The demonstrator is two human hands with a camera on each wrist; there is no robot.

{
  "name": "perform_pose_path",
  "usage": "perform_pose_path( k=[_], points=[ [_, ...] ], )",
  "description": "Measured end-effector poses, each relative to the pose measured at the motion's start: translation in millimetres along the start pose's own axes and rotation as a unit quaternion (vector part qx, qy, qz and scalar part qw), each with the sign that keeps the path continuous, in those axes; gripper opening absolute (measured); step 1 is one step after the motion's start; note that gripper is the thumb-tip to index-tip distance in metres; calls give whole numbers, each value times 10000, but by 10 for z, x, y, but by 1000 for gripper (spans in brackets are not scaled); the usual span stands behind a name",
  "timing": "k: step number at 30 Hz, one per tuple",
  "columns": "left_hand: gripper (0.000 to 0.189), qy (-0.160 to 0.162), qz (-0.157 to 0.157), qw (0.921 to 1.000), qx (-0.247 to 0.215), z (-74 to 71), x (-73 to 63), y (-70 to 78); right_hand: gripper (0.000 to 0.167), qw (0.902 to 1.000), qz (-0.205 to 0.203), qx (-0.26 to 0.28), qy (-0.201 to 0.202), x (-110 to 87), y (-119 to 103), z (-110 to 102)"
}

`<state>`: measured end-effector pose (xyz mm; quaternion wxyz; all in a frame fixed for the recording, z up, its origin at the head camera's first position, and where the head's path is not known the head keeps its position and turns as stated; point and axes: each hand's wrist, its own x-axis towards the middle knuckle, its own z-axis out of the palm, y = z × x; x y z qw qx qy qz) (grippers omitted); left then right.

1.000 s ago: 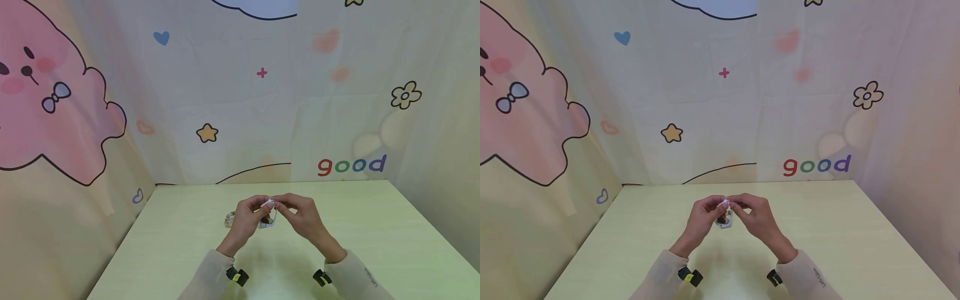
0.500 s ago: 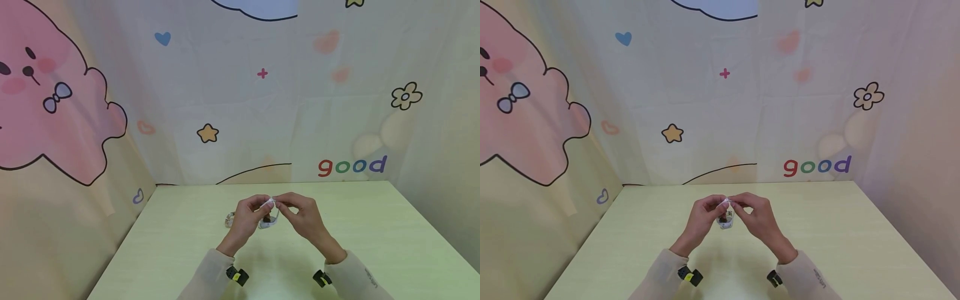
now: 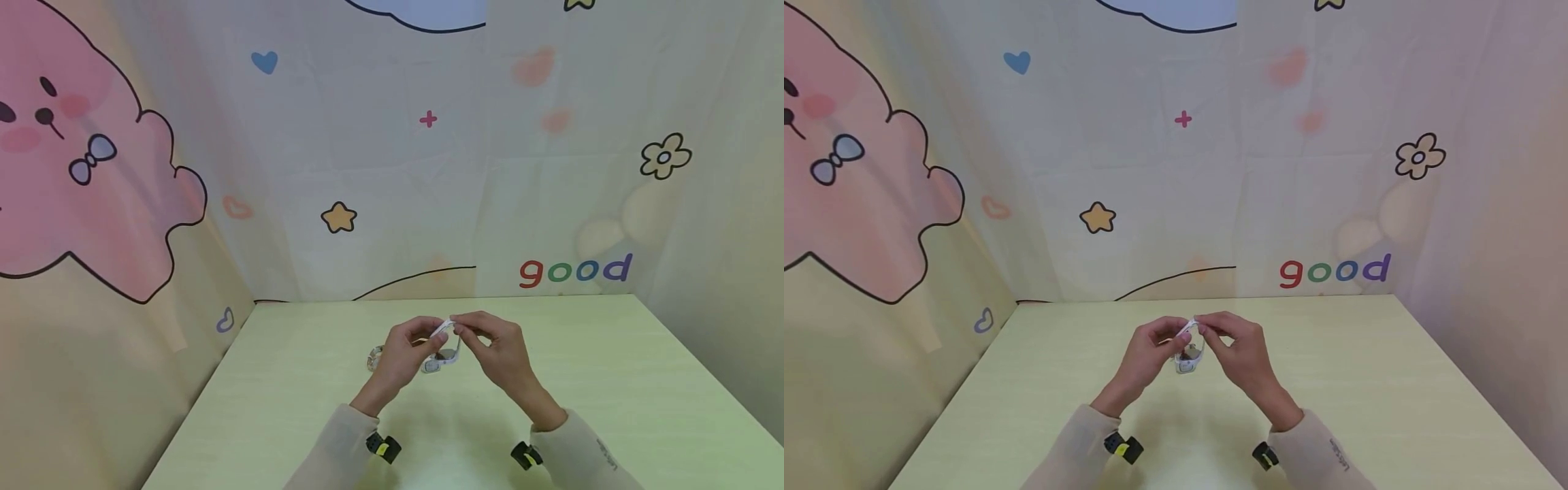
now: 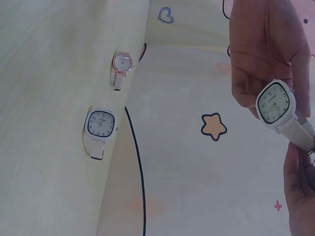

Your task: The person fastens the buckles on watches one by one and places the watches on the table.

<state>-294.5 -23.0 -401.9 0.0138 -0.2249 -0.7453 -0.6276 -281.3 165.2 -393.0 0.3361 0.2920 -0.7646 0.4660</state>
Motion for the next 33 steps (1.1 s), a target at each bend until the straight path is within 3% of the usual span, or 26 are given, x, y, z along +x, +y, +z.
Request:
perform_pose_path(
  k=[6, 10, 16, 22, 28, 33],
  points=[
    [25, -391, -426, 9973, 460, -74, -38, -32, 24, 9997, 200, -70, 142, -2, 4, -39],
    [24, -472, -559, 9953, 637, -109, -53, -53, 24, 9995, 246, -115, 161, -15, 33, -39],
    [22, -467, -521, 9946, 766, -158, -73, -61, 22, 9994, 337, -43, 51, -28, 52, -39],
    [23, -281, -348, 9961, 765, -189, -87, -84, 22, 9962, 730, 150, -449, -24, 2, -64],
    [28, -233, -256, 9962, 793, -176, -91, -66, 23, 9949, 637, 177, -760, -43, 23, -62],
    [24, -188, -178, 9953, 929, -162, -110, -47, 17, 9949, 653, 112, -764, -48, 22, -50]
  ],
)
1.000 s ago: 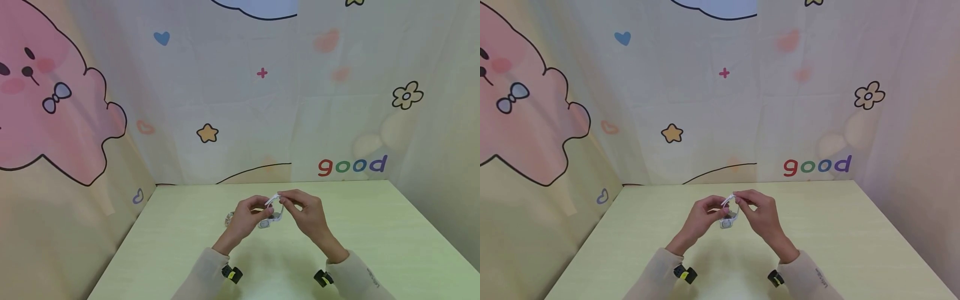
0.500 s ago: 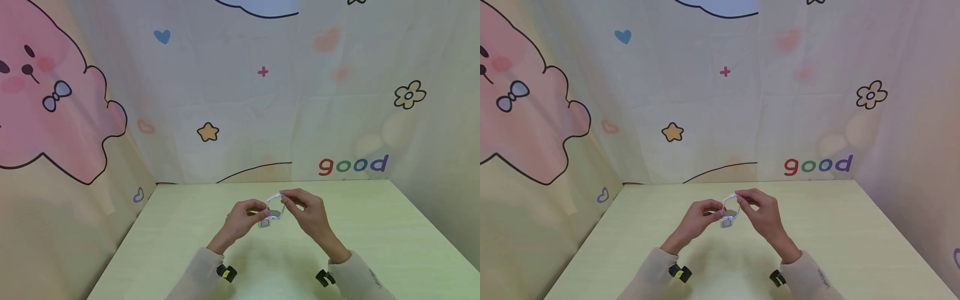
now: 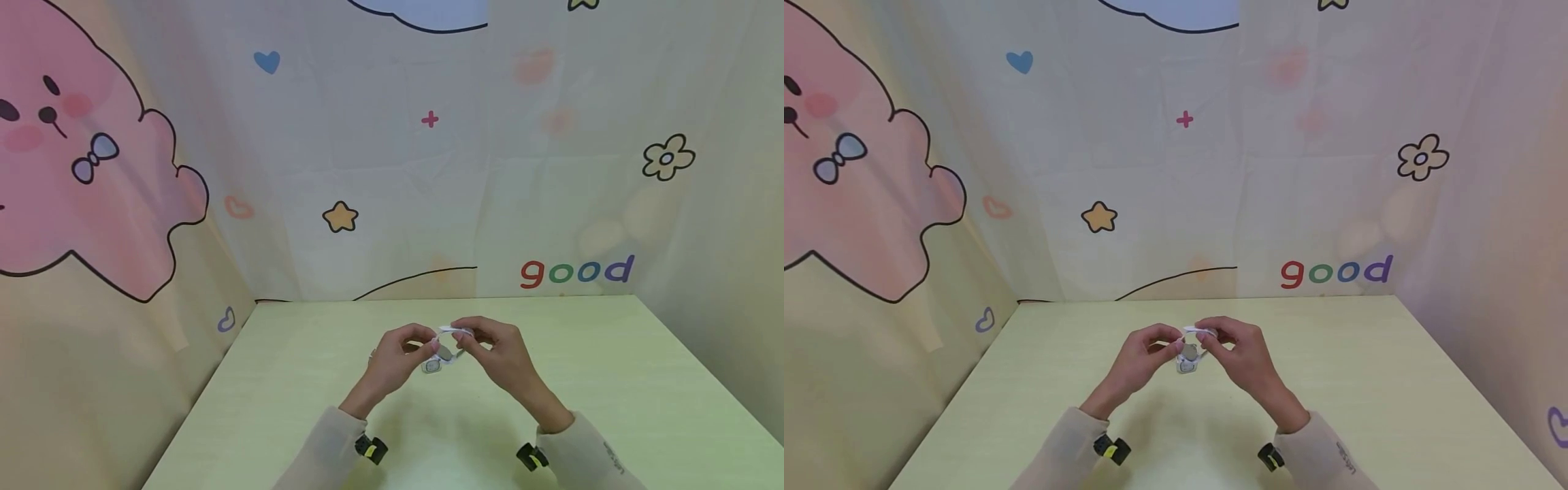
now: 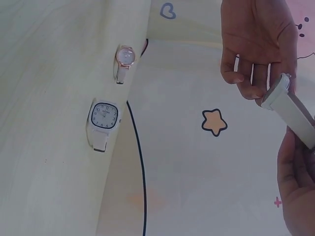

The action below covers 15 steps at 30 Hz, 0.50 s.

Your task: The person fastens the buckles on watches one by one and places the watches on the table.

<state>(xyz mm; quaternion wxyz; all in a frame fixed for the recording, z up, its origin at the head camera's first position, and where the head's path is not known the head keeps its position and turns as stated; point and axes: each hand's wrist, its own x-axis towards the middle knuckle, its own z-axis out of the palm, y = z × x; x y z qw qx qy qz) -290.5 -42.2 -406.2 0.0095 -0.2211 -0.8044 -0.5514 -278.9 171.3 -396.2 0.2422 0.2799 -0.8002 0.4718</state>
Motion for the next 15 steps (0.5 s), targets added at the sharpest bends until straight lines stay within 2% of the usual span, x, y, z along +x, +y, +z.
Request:
perform_pose_path(
  k=[10, 15],
  points=[
    [19, 57, 432, 9989, 166, 34, -12, 20, 15, 9995, -292, -134, 5, -17, 8, 8],
    [21, 55, 469, 9988, 128, 44, -5, -2, 15, 9994, -345, -50, -14, -36, 6, 26]
  ],
)
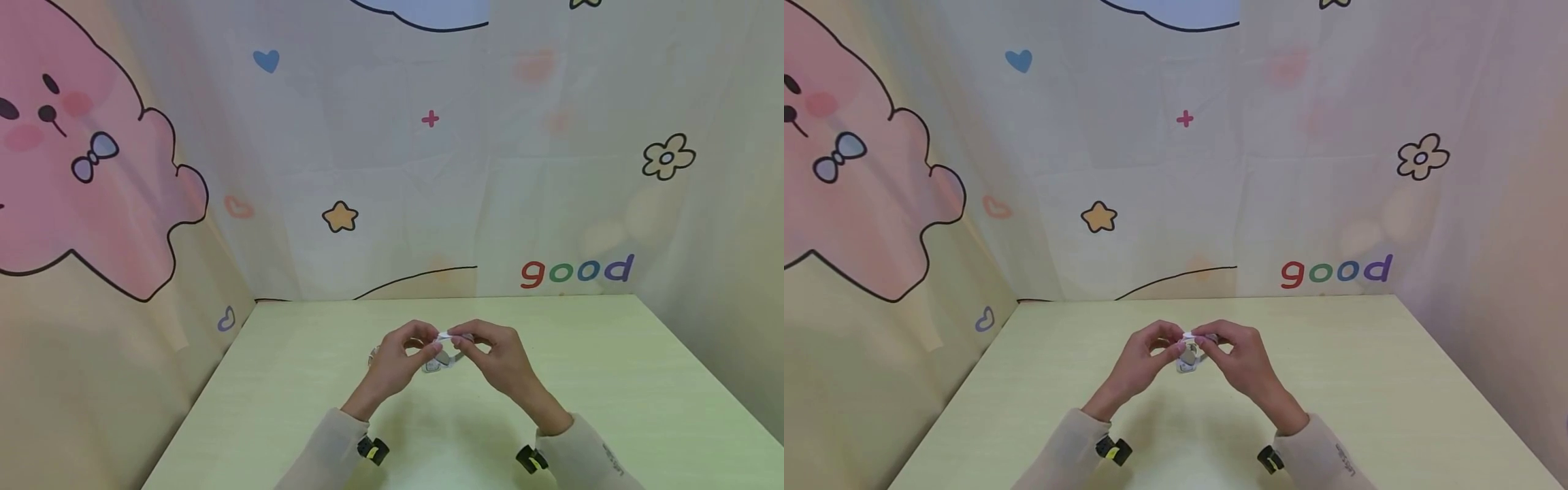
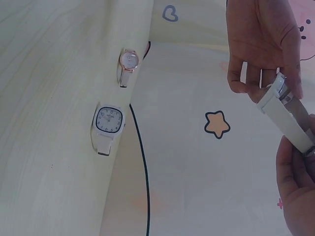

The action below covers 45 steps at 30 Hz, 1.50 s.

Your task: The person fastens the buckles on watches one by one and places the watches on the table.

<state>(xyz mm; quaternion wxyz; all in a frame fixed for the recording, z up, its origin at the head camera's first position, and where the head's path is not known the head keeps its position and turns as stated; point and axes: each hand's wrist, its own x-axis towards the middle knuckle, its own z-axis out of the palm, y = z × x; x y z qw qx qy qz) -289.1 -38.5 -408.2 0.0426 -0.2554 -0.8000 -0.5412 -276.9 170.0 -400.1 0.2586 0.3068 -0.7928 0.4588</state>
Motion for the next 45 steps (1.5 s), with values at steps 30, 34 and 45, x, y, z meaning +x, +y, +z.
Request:
perform_pose_path(
  k=[30, 34, 45],
  points=[
    [17, 594, -405, 9963, -466, 34, -43, -68, 20, 9992, -292, -107, -259, -15, -26, 8],
    [18, 542, -352, 9968, -461, 48, -44, -63, 19, 9987, -416, -145, -264, -19, -26, 21],
    [18, 413, -202, 9972, -593, 64, -37, -40, 19, 9973, -575, -243, -376, -13, 15, 48]
  ],
)
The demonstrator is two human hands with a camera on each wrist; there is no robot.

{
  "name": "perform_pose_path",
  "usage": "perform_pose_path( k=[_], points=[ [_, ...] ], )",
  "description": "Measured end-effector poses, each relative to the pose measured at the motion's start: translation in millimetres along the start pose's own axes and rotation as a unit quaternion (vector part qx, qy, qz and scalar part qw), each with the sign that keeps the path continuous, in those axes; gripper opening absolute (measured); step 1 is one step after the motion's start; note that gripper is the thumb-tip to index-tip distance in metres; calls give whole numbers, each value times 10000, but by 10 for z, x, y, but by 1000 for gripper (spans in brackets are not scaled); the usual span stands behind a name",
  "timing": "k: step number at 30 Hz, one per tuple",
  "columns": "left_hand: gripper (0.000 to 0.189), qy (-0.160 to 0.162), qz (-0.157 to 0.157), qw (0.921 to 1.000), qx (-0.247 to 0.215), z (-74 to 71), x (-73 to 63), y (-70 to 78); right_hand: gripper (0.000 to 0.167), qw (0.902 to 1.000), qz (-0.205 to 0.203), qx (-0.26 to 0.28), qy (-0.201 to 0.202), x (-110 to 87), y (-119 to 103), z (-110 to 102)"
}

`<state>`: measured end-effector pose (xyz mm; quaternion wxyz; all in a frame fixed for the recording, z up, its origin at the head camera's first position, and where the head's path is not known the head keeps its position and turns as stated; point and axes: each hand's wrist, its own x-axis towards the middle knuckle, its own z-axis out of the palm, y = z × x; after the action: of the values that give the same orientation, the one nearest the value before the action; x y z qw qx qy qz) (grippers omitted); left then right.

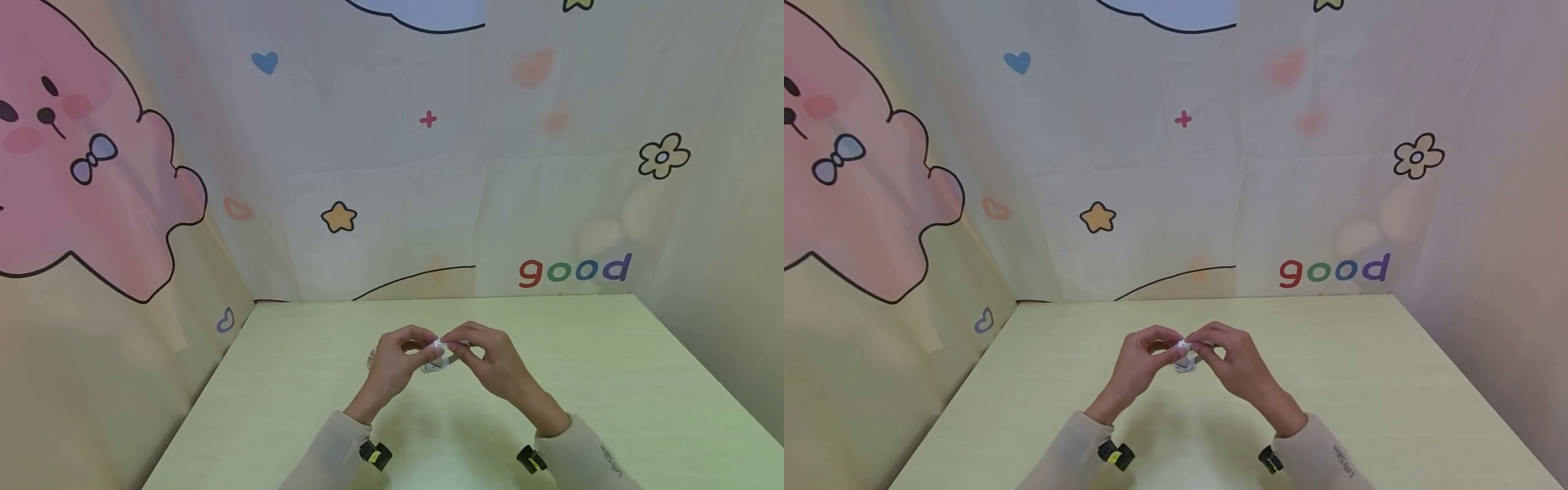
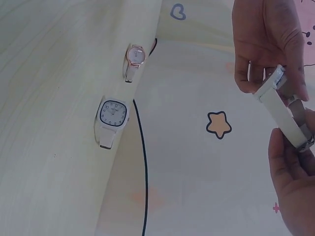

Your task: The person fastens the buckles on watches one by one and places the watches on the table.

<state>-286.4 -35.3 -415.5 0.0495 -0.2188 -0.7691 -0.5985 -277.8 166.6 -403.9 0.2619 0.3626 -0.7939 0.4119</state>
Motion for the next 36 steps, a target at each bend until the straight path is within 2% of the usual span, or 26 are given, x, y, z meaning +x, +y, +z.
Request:
perform_pose_path(
  k=[6, 12, 15, 19, 22, 27, 31, 36],
  points=[
    [20, -136, -61, 9999, -54, 0, 8, 19, 18, 9993, 264, 129, -235, -3, -12, 2],
    [19, 28, -128, 9989, -447, 1, 10, 16, 25, 9968, 793, 44, 78, -27, -37, 8],
    [22, -31, -90, 9988, -478, -1, 13, 15, 22, 9950, 960, 32, 262, -25, -48, 7],
    [33, -291, -54, 9992, -264, 1, 19, 10, 13, 9951, 936, 86, 308, -20, -45, 6],
    [38, -395, -26, 9988, -276, 8, 23, 13, 15, 9952, 928, 163, 267, -18, -39, 4],
    [36, -243, -12, 9978, -610, 28, 24, 39, 25, 9927, 1146, 248, 271, -24, -37, -7],
    [34, -190, -11, 9969, -758, 40, 18, 62, 22, 9918, 1185, 318, 358, -22, -30, -14],
    [31, -184, -6, 9974, -702, 47, 17, 50, 19, 9922, 1080, 421, 458, -21, -8, -26]
  ],
)
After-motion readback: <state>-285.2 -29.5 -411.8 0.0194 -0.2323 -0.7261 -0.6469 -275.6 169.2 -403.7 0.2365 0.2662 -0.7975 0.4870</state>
